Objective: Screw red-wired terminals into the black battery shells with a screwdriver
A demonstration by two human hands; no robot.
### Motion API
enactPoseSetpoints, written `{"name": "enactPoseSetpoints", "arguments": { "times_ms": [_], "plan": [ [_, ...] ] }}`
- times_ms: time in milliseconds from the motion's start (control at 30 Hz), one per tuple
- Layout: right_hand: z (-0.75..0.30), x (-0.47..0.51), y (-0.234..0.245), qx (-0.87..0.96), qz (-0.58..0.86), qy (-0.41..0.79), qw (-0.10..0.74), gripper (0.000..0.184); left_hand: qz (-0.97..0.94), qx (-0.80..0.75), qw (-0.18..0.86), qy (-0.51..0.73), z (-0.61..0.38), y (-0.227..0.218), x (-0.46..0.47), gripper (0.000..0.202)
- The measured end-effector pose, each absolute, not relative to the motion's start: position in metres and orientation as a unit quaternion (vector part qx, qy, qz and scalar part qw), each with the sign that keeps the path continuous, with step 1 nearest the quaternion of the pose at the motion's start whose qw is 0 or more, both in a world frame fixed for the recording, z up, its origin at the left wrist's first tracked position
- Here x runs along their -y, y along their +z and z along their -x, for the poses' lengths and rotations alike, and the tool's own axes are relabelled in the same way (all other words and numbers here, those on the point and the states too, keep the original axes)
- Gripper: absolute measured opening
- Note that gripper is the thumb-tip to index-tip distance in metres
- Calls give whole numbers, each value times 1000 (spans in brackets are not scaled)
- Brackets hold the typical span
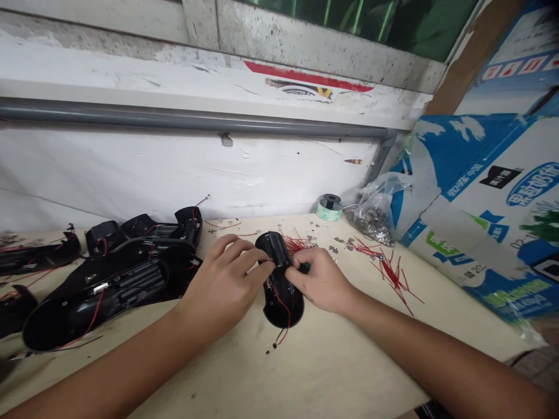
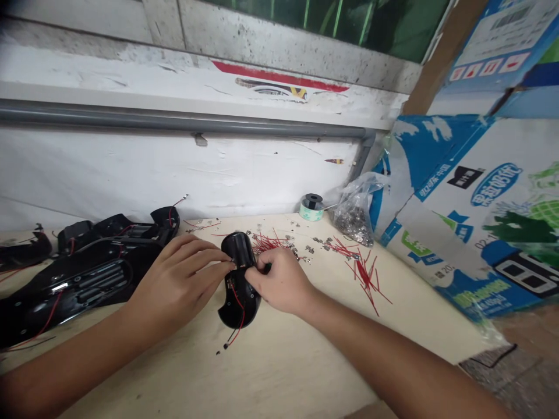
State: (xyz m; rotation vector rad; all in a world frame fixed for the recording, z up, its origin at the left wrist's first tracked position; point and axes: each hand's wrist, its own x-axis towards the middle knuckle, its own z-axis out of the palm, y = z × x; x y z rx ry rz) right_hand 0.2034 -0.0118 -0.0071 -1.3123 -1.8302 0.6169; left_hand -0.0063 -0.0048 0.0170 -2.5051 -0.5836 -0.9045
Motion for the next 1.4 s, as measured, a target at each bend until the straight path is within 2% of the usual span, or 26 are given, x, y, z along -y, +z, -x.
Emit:
{"name": "enactPoseSetpoints", "arguments": {
  "times_ms": [100, 267, 400, 700, 1033, 1400],
  "plan": [
    [-204, 11, -6, 716, 529, 222, 398, 24, 903, 247, 121, -330, 4, 15, 4, 16],
    [-204, 12, -6, 709, 534, 193, 419, 26, 818, 371, -213, -385, -3, 15, -1, 10],
    [-203, 13, -5, 718, 530, 193, 409, 27, 790, 363, -290, -399, -5, 15, -4, 9],
    [-203, 15, -5, 733, 524, 191, 388, 26, 809, 375, -274, -362, -3, 12, -6, 13],
    [-201, 16, -6, 742, 512, 241, 359, 24, 857, 380, -122, -325, -2, 17, 1, 16],
    [-200, 14, -5, 704, 509, 296, 398, 27, 865, 355, -54, -351, -2, 15, 6, 18]
  ]
}}
